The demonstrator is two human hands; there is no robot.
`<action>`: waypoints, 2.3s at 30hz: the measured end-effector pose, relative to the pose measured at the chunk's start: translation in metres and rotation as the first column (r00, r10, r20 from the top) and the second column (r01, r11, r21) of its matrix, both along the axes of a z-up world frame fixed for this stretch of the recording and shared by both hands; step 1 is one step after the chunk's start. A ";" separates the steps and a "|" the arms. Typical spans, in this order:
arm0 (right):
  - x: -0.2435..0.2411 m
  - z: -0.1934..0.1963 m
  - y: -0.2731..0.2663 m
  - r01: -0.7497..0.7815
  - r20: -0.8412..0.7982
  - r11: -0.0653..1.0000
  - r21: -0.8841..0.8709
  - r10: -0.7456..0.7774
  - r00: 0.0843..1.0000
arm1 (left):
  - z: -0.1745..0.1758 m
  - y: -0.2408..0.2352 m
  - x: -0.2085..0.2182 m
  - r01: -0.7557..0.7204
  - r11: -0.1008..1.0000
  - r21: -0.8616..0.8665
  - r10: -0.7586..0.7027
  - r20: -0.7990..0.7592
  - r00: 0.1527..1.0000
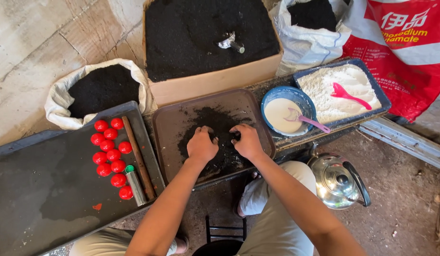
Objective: The person mixes a black granular substance in a tray by hand, then pours a white liquid from a blue bowl into the tray using a pink spatula, and continues mixing the combined ingredients by hand.
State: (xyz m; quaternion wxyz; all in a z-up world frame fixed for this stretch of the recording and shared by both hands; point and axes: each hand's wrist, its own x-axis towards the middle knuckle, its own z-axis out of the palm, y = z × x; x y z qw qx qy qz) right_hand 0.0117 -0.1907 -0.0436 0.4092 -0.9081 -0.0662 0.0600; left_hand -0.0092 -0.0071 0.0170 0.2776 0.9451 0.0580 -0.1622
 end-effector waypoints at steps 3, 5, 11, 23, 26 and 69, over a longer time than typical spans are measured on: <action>-0.004 0.019 -0.004 -0.019 -0.040 0.995 0.098 0.023 0.999 | 0.015 -0.010 0.003 -0.008 0.998 -0.056 0.009 0.018 1.000; -0.012 0.046 -0.012 0.036 -0.091 0.997 0.075 -0.029 0.995 | -0.002 -0.022 0.012 -0.012 0.997 -0.078 0.015 0.034 0.999; -0.013 0.081 -0.086 0.251 -0.061 0.967 -0.040 -0.253 0.966 | -0.014 -0.071 0.046 -0.005 0.970 -0.245 -0.003 -0.030 1.000; 0.008 0.025 -0.237 0.483 0.251 0.745 -0.460 -0.412 0.876 | -0.019 -0.159 0.106 0.080 0.971 -0.225 -0.088 -0.027 0.996; 0.011 0.018 -0.236 0.481 0.227 0.742 -0.467 -0.426 0.876 | -0.023 -0.171 0.111 0.037 0.968 -0.248 -0.059 -0.082 0.995; 0.006 0.161 -0.022 -0.097 -0.035 0.902 -0.421 0.091 0.995 | 0.036 0.045 -0.005 -0.419 0.517 -0.747 0.557 -0.078 0.827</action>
